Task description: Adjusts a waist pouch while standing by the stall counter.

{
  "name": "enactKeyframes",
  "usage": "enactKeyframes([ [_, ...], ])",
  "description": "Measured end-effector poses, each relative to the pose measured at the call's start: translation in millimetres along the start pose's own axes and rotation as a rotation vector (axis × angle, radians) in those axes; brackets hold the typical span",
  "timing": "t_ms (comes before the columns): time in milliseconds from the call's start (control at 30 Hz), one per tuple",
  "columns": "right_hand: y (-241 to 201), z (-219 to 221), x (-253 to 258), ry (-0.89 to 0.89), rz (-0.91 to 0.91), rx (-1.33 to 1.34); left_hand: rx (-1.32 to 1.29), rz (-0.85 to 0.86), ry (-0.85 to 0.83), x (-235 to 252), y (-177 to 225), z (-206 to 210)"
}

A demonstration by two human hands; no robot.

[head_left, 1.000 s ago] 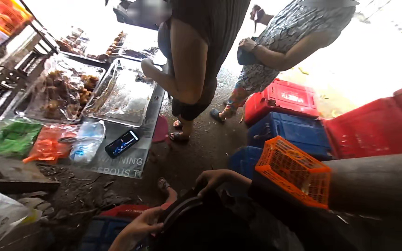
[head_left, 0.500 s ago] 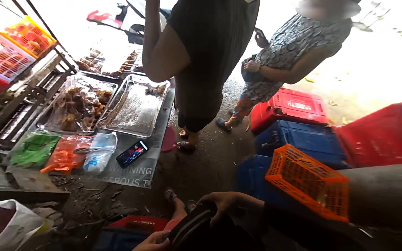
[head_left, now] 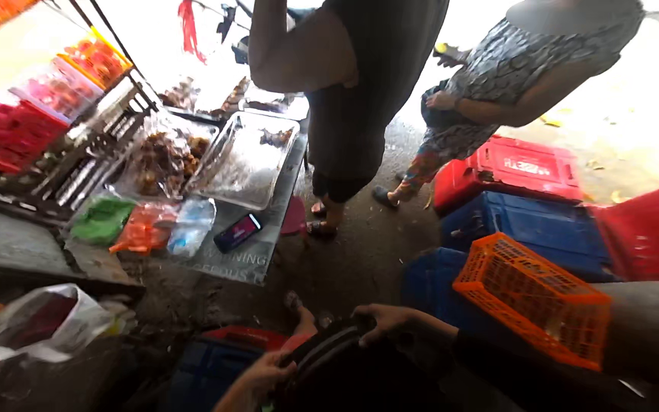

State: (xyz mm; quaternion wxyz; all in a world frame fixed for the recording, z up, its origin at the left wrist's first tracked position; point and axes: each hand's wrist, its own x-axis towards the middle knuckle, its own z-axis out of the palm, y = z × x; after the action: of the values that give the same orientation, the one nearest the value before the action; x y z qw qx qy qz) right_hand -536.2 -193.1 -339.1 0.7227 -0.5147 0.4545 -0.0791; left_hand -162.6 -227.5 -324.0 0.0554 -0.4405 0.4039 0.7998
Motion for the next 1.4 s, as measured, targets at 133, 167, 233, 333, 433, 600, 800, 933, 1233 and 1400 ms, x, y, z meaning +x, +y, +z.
enactKeyframes([
  [133,-27,5,-13,0.059,-0.207,-0.142,-0.042,-0.008,-0.184,-12,9,-1],
  [167,-27,5,-16,0.053,-0.210,-0.181,-0.054,-0.038,-0.188,-12,12,2],
  [233,-24,6,-21,0.031,-0.184,-0.240,-0.055,-0.080,-0.124,-12,19,11],
  [333,-18,10,-29,0.011,-0.162,-0.273,-0.091,-0.086,-0.088,-17,10,16],
  [433,-18,14,-29,0.038,-0.146,-0.247,-0.128,-0.124,-0.123,-19,1,17],
  [600,-12,3,-23,-0.018,-0.208,-0.351,-0.128,-0.181,-0.031,-16,11,29],
  [800,-10,-8,-20,-0.144,-0.141,-0.371,-0.114,-0.104,0.037,-18,10,35],
  [933,-55,-22,-11,-0.161,-0.186,-0.329,-0.053,-0.225,0.027,-9,21,30],
  [1233,-95,76,85,-0.385,-0.548,-0.424,0.076,-0.150,-0.200,5,19,2],
  [1400,-111,72,111,-0.521,-0.483,-0.430,-0.004,-0.104,-0.236,18,-10,-11],
])
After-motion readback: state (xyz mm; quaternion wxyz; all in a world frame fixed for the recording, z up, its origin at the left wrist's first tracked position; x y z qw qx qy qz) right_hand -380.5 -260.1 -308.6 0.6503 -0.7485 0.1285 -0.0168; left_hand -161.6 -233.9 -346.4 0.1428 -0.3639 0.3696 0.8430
